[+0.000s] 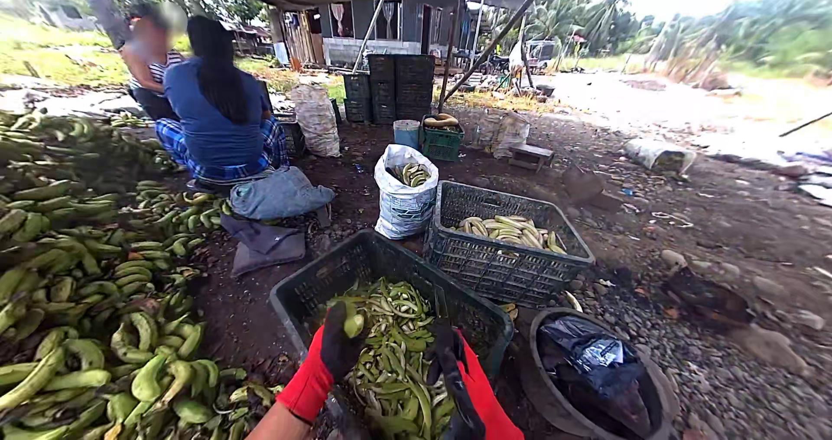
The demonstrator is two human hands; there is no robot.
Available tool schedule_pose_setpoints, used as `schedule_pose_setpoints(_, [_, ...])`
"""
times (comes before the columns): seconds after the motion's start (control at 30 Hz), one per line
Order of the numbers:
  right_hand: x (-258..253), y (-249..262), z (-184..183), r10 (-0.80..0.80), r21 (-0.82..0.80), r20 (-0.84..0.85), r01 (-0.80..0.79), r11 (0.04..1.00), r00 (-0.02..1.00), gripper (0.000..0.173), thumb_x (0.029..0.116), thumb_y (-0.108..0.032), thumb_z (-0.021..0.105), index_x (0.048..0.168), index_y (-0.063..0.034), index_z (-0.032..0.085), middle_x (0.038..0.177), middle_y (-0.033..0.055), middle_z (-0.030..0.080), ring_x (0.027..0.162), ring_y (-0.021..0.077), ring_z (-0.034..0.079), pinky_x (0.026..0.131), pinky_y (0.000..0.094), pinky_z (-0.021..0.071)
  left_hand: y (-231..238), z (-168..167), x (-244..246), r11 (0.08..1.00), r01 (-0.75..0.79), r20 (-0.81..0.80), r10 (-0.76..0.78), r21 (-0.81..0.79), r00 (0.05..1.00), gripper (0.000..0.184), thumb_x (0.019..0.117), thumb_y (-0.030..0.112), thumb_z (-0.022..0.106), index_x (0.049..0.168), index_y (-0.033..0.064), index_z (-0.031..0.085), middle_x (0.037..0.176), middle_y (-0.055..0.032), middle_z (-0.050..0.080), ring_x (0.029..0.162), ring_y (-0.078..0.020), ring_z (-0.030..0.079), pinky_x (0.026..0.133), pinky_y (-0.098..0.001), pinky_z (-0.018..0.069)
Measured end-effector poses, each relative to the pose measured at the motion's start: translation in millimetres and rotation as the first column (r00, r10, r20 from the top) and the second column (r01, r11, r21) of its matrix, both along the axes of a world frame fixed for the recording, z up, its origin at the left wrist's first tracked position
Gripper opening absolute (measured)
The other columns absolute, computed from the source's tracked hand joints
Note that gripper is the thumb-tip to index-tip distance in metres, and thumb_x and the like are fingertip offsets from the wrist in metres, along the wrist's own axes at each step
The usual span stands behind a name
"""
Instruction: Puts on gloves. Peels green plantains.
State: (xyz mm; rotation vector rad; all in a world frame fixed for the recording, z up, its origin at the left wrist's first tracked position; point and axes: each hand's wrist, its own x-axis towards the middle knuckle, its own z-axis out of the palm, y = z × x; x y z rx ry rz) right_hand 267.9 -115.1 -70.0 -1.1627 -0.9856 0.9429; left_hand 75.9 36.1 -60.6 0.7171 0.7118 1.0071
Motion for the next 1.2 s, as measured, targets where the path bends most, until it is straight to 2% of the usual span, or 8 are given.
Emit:
schedule_pose_setpoints(0.1, [-16,7,4,0.09,-0.125,0.444,-0.038,0.991,0.892,0.06,0.1002,-0.028,0.06,0.148,0.0045,0.046,0.132,0.0129,0.066,0.118,0.01,0.064,0.106,0.0275,0.0495,-2,7,-11,1.0,-0.001,-0.063,0.002,0.013,0.998,0.041,0.1125,0.036,0.025,0.111,0.0094,0.055,0.075,-0.0037,0.064,0.053,-0.0092,0.059,0.044,-0.0222,0.0493])
schedule_pose_setpoints(0.17, [-27,17,5,0.182,-0.235,0.67,-0.028,0.972,0.719,0.061,0.0994,-0.035,0.06,0.149,-0.0009,0.049,0.138,0.018,0.064,0.13,0.0252,0.06,0.114,0.0448,0.0429,-7,13,-12,0.994,-0.032,-0.132,0.046,0.104,0.99,0.041,0.1125,0.037,0.025,0.115,0.009,0.055,0.074,-0.0033,0.063,0.05,-0.0096,0.057,0.042,-0.0239,0.0487])
schedule_pose_setpoints(0.27, [-48,26,9,0.222,-0.29,0.713,-0.009,0.957,0.665,0.062,0.1034,-0.046,0.05,0.149,-0.0039,0.05,0.129,0.0172,0.068,0.122,0.0282,0.065,0.108,0.0495,0.0483,-13,21,-17,0.95,-0.034,-0.279,0.125,0.312,0.952,0.05,0.1113,0.033,0.029,0.151,0.0036,0.039,0.124,-0.0105,0.063,0.098,-0.0101,0.065,0.083,-0.0279,0.0563])
schedule_pose_setpoints(0.33, [-55,26,17,0.231,-0.298,0.676,-0.028,0.954,0.7,0.062,0.1037,-0.049,0.048,0.147,-0.0047,0.053,0.123,0.0167,0.071,0.115,0.0272,0.068,0.102,0.0497,0.0512,-14,25,-17,0.914,-0.06,-0.338,0.208,0.401,0.918,0.051,0.1112,0.029,0.032,0.153,0.0001,0.037,0.135,-0.0147,0.059,0.112,-0.0114,0.063,0.096,-0.0287,0.0535])
schedule_pose_setpoints(0.7, [-56,22,16,0.182,-0.179,0.898,-0.044,0.983,0.4,0.058,0.1023,-0.045,0.045,0.146,-0.0098,0.058,0.128,0.0213,0.068,0.127,0.0414,0.06,0.115,0.0614,0.0362,2,26,-39,0.894,0.048,-0.344,0.121,0.446,0.931,0.043,0.1104,0.027,0.034,0.136,-0.0014,0.055,0.105,-0.0072,0.07,0.09,-0.0092,0.068,0.083,-0.0268,0.0579])
schedule_pose_setpoints(0.97, [-64,18,20,0.175,-0.226,0.844,0.042,0.973,0.507,0.054,0.1038,-0.038,0.047,0.147,-0.006,0.055,0.128,0.0206,0.069,0.124,0.039,0.063,0.111,0.0604,0.0404,-5,25,-30,0.777,-0.191,-0.293,0.435,0.6,0.851,0.051,0.1073,0.021,0.043,0.15,-0.0057,0.04,0.148,-0.0194,0.051,0.129,-0.0089,0.054,0.109,-0.0237,0.0435])
schedule_pose_setpoints(1.07, [-72,17,30,0.253,-0.346,0.815,0.089,0.934,0.521,0.053,0.1057,-0.036,0.047,0.151,-0.009,0.051,0.133,0.0192,0.066,0.128,0.037,0.06,0.114,0.0584,0.0382,-4,28,-24,0.806,-0.273,-0.289,0.471,0.525,0.833,0.056,0.1035,0.02,0.057,0.152,-0.0021,0.04,0.144,-0.0179,0.055,0.122,-0.0088,0.06,0.102,-0.0248,0.0493])
schedule_pose_setpoints(1.2, [-88,16,50,0.369,-0.483,0.812,0.167,0.86,0.452,0.055,0.1075,-0.037,0.045,0.156,-0.0125,0.044,0.138,0.0212,0.063,0.133,0.0389,0.055,0.119,0.059,0.0301,-6,22,-21,0.797,-0.363,-0.317,0.545,0.483,0.776,0.048,0.1053,0.014,0.047,0.148,-0.007,0.042,0.141,-0.0208,0.056,0.119,-0.0094,0.059,0.101,-0.0237,0.0469])
